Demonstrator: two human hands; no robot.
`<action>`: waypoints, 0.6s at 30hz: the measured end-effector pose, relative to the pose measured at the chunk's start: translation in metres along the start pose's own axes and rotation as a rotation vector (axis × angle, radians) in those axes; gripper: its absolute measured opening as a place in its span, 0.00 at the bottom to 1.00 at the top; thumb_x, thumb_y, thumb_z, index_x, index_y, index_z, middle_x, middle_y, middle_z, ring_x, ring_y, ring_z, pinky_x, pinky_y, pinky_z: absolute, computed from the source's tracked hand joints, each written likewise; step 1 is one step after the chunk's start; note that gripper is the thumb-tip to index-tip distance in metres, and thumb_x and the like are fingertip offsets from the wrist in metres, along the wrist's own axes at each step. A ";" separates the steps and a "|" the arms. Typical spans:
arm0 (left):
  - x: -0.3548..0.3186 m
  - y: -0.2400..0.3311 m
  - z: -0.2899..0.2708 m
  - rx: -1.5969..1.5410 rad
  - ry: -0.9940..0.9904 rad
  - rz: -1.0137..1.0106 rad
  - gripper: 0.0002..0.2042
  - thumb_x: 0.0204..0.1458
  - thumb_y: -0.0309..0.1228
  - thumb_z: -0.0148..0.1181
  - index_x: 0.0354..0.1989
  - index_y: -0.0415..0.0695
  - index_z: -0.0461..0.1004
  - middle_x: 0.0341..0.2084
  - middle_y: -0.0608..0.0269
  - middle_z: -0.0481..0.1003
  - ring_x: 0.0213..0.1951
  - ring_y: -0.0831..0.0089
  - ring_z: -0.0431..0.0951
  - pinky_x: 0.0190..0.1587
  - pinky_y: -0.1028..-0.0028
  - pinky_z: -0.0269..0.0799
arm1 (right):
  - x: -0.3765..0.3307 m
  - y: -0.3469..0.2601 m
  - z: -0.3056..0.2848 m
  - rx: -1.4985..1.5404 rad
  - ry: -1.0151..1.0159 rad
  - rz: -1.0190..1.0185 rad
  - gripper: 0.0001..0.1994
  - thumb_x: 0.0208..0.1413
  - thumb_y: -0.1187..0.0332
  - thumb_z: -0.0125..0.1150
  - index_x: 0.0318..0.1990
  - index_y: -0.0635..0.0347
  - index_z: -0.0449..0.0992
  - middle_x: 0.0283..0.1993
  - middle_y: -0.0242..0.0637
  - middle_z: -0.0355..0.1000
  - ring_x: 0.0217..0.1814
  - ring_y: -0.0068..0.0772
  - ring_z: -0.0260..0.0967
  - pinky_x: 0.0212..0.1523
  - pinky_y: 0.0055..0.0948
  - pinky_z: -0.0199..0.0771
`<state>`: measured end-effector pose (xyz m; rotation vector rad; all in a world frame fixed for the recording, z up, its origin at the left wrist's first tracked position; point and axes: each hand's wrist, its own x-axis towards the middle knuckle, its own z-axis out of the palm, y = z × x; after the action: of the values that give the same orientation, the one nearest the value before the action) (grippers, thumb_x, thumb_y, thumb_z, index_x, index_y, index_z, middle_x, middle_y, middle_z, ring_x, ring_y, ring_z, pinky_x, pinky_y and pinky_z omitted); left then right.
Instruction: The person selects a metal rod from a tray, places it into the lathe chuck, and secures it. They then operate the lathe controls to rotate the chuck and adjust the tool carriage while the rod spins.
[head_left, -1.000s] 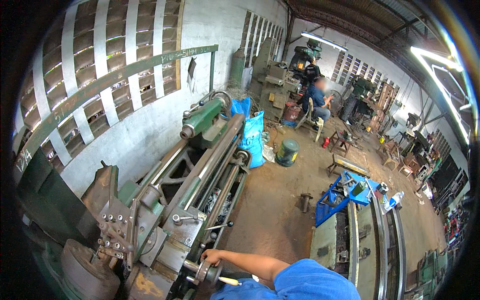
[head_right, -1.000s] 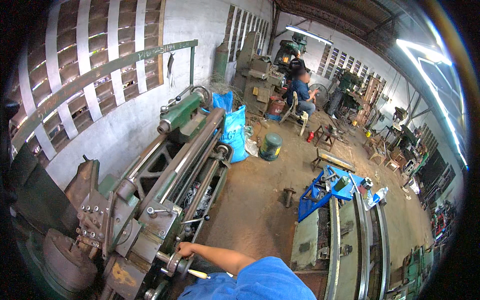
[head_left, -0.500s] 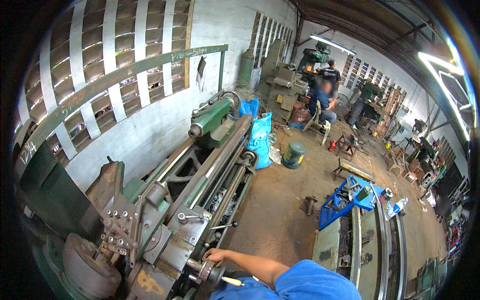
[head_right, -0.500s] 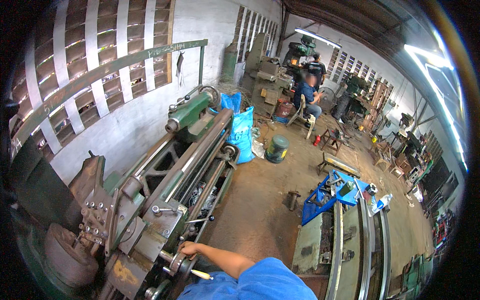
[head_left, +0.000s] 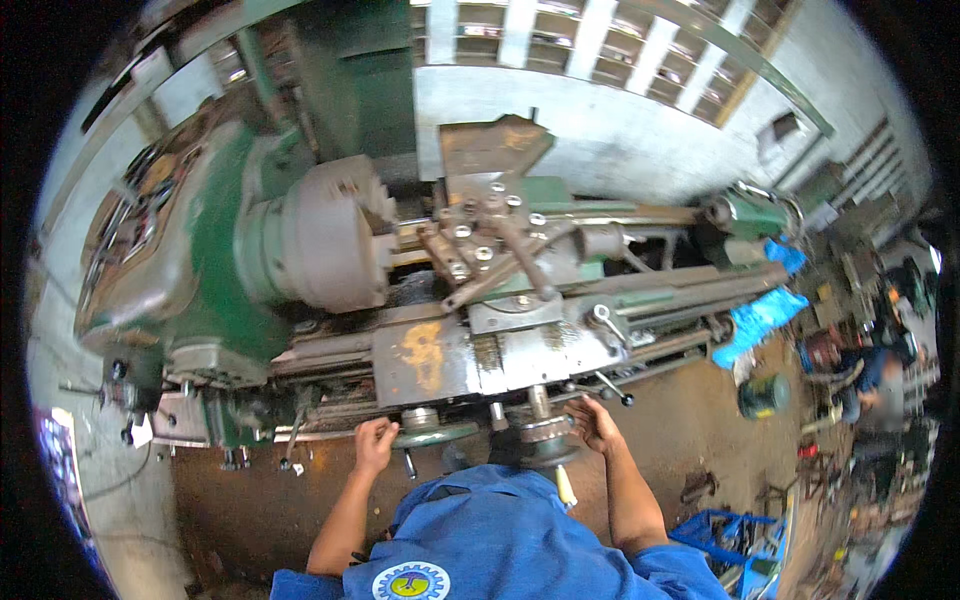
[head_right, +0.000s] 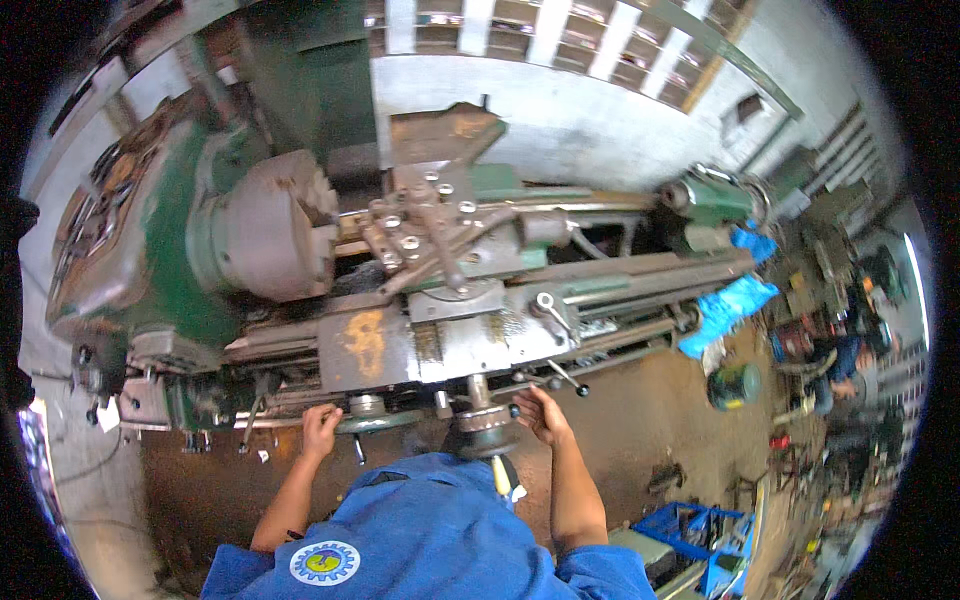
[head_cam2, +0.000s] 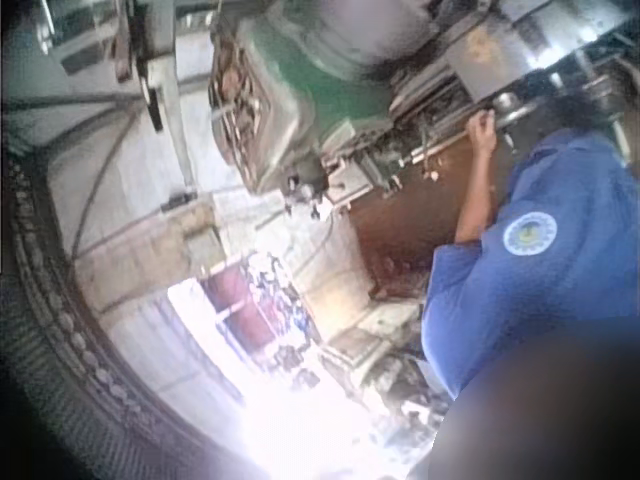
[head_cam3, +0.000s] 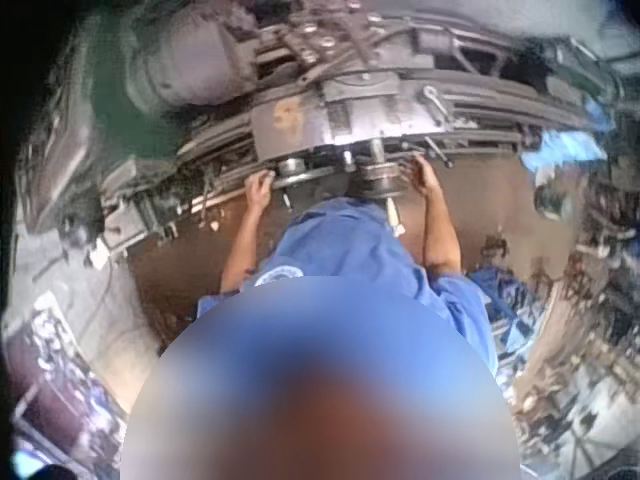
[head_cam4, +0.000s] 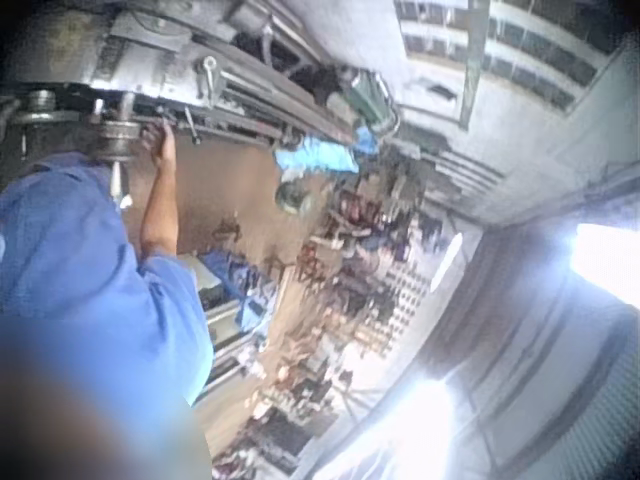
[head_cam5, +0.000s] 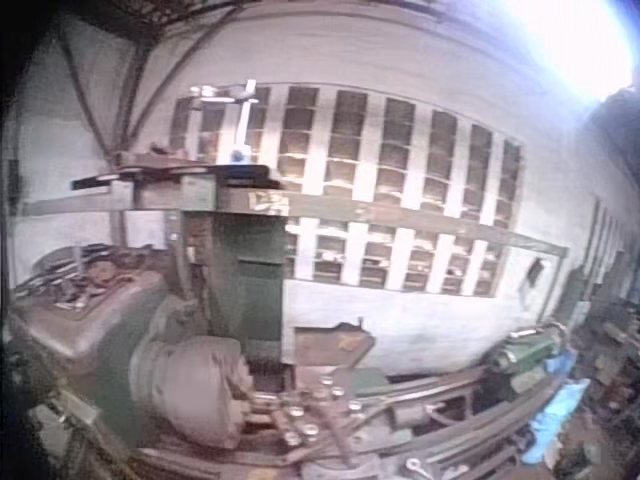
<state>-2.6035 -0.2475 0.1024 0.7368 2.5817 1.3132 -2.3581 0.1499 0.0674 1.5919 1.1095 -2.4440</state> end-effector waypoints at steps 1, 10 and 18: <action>0.002 0.005 -0.001 0.030 0.032 0.021 0.18 0.50 0.38 0.57 0.19 0.33 0.69 0.11 0.50 0.65 0.15 0.62 0.68 0.21 0.67 0.57 | 0.006 -0.001 0.010 0.017 -0.130 0.006 0.32 0.53 0.45 0.57 0.57 0.60 0.68 0.59 0.42 0.68 0.58 0.37 0.64 0.56 0.41 0.63; 0.004 -0.002 0.001 -0.062 -0.046 -0.065 0.15 0.46 0.36 0.56 0.22 0.32 0.72 0.15 0.46 0.70 0.21 0.57 0.73 0.26 0.64 0.63 | 0.019 0.001 0.022 0.106 -0.077 0.016 0.37 0.48 0.41 0.53 0.58 0.64 0.66 0.46 0.47 0.70 0.50 0.45 0.67 0.54 0.47 0.65; 0.003 -0.004 0.000 -0.067 -0.017 -0.062 0.15 0.45 0.35 0.53 0.23 0.31 0.72 0.16 0.47 0.72 0.21 0.61 0.75 0.28 0.67 0.66 | 0.006 -0.001 0.033 0.242 -0.011 0.019 0.50 0.41 0.33 0.53 0.65 0.64 0.58 0.62 0.50 0.58 0.59 0.48 0.60 0.58 0.54 0.59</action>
<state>-2.6074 -0.2481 0.0996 0.6489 2.5123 1.3612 -2.3875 0.1333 0.0707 1.6360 0.8188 -2.6567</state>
